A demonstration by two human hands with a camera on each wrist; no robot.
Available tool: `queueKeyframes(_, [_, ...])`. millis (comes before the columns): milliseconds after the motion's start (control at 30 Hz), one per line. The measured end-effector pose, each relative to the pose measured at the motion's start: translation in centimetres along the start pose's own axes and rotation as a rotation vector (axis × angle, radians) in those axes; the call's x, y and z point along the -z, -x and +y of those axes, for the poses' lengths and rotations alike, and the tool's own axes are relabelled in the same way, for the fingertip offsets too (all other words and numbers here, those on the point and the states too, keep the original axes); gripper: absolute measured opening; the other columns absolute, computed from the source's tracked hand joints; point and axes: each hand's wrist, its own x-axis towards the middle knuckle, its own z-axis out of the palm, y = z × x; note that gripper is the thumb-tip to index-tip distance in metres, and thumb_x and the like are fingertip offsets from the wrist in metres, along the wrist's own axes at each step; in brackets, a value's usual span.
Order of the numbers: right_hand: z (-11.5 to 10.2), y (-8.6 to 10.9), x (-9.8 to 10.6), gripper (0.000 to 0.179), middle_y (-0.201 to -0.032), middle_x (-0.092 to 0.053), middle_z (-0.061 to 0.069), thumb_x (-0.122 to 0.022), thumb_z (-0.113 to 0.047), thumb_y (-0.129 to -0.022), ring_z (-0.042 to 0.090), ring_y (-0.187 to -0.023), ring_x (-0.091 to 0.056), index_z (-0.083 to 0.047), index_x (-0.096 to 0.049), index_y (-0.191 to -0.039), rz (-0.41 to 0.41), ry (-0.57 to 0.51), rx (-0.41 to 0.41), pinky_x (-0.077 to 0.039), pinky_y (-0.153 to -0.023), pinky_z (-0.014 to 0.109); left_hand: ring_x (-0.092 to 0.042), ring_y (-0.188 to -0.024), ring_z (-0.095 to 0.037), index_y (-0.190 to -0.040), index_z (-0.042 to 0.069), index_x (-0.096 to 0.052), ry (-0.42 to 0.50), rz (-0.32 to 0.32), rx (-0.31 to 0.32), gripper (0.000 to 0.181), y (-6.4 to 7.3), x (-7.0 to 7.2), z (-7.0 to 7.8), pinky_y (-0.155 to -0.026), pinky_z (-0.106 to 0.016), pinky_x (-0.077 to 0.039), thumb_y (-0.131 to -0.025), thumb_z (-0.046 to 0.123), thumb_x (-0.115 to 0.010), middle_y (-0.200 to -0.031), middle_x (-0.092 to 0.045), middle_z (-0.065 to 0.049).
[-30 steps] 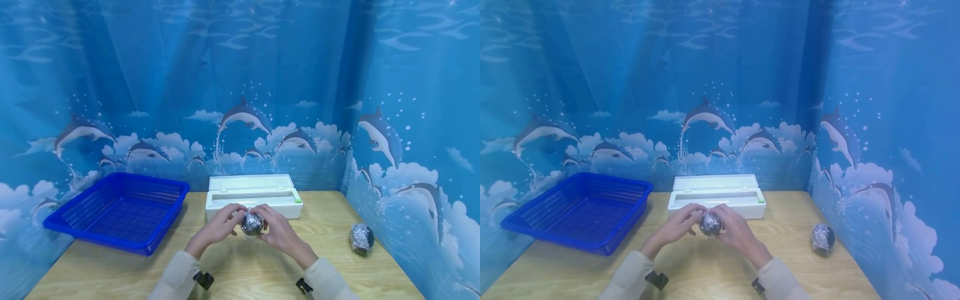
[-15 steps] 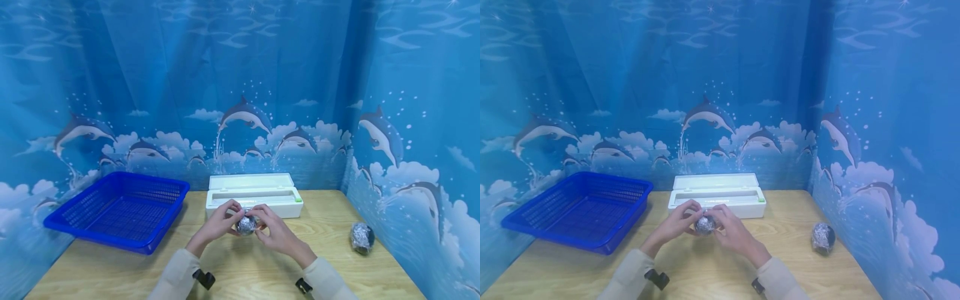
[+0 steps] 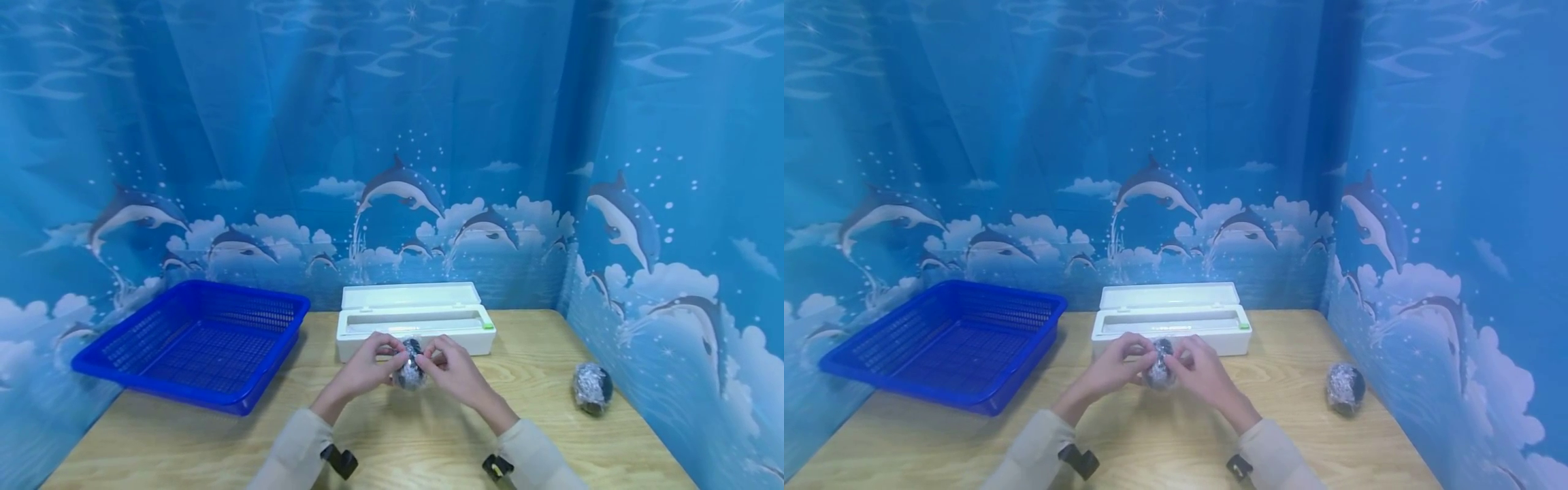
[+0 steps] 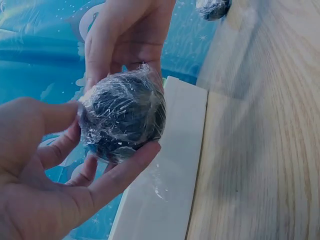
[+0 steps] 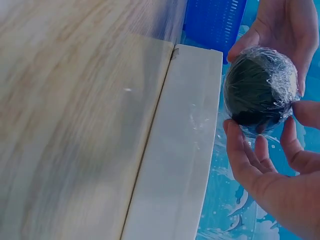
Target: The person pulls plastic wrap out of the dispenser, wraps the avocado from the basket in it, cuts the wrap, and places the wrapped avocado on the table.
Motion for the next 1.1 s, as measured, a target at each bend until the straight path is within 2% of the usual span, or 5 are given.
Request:
queueKeyframes(167, [0.2,-0.1,0.0,0.022,-0.105,-0.064,0.011,-0.075,-0.024,-0.095,0.022,-0.093,-0.073,-0.009,-0.059,-0.092,0.015,-0.027,-0.047,-0.062,-0.076,0.026,-0.054,-0.131,-0.047,-0.104,0.009,-0.065,0.001,0.022,0.005,0.017,-0.1,-0.1,0.1,-0.074,-0.034,-0.065,-0.095,0.021,-0.074,-0.131,-0.051,-0.018])
queueKeyframes(333, [0.0,-0.2,-0.1,0.035,-0.110,-0.067,0.010,-0.085,-0.026,-0.086,0.020,-0.094,-0.070,-0.008,-0.057,-0.099,0.032,-0.092,-0.153,-0.062,-0.079,0.030,-0.054,-0.133,-0.047,-0.120,0.010,-0.057,-0.005,0.032,0.109,0.046,-0.1,0.1,0.2,-0.086,-0.044,-0.064,-0.087,0.028,-0.084,-0.140,-0.053,-0.021])
queueKeyframes(500, [-0.1,-0.1,0.0,0.046,-0.117,-0.067,0.017,-0.087,-0.024,-0.083,0.023,-0.100,-0.070,-0.004,-0.055,-0.111,-0.027,-0.150,-0.189,-0.063,-0.088,0.036,-0.066,-0.117,-0.038,-0.147,0.007,-0.038,0.023,-0.043,0.230,0.080,-0.2,0.2,0.0,-0.092,-0.049,-0.062,-0.085,0.030,-0.085,-0.138,-0.057,-0.025])
queueKeyframes(733, [-0.1,0.0,0.3,0.063,-0.125,-0.068,0.023,-0.085,-0.018,-0.085,0.028,-0.102,-0.071,0.000,-0.045,-0.130,-0.167,-0.183,-0.228,-0.062,-0.089,0.042,-0.068,-0.113,-0.030,-0.161,0.004,-0.019,0.046,-0.138,0.207,0.100,-0.1,0.1,-0.6,-0.101,-0.051,-0.058,-0.085,0.020,-0.083,-0.130,-0.063,-0.020])
queueKeyframes(1100, [1.0,0.3,0.3,0.072,-0.125,-0.068,0.029,-0.081,-0.013,-0.088,0.034,-0.109,-0.071,0.017,-0.041,-0.140,-0.281,-0.209,-0.344,-0.062,-0.093,0.044,-0.069,-0.102,-0.027,-0.159,0.002,-0.022,0.064,-0.141,0.264,0.102,0.0,-0.6,-1.8,-0.078,-0.038,-0.063,-0.080,0.010,-0.086,-0.137,-0.059,-0.023])
